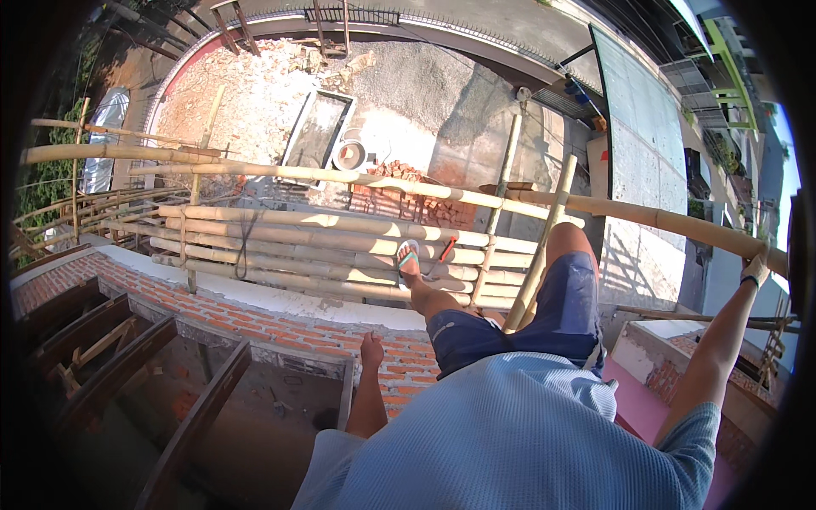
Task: The person assembles a bamboo scaffolding structure on a rooftop. They position bamboo poles, secure them with wire, and use a hammer to drive nails into the joints. The person climbs the structure to reach higher sections and continues fastening components.
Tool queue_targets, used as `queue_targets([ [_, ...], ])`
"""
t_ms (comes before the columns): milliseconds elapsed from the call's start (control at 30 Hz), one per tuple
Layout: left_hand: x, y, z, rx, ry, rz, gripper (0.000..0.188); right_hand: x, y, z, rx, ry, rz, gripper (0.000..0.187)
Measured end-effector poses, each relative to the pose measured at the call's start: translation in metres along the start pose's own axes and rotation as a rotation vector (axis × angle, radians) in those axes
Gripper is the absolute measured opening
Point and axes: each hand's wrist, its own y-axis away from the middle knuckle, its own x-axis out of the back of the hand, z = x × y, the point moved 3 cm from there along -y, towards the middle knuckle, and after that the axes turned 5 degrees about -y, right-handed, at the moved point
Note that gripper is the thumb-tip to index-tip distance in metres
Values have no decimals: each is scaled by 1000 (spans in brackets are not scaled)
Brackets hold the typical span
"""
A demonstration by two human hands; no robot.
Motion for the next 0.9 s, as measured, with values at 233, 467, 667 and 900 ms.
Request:
queue_targets([
  [233,1,72,-26,-210,-155,-236,38,-9,35,-2,88,4,45,88],
  [467,157,-46,71,-392,-451,-124,28,-34,92,-16,426,220,241,74],
  [667,188,-119,418,-709,-487,-39,31,-45,146,-40,453,47,47,56],
  [900,-80,83,824,-1402,53,-651,34,56,274,152,381,465,116,50],
])
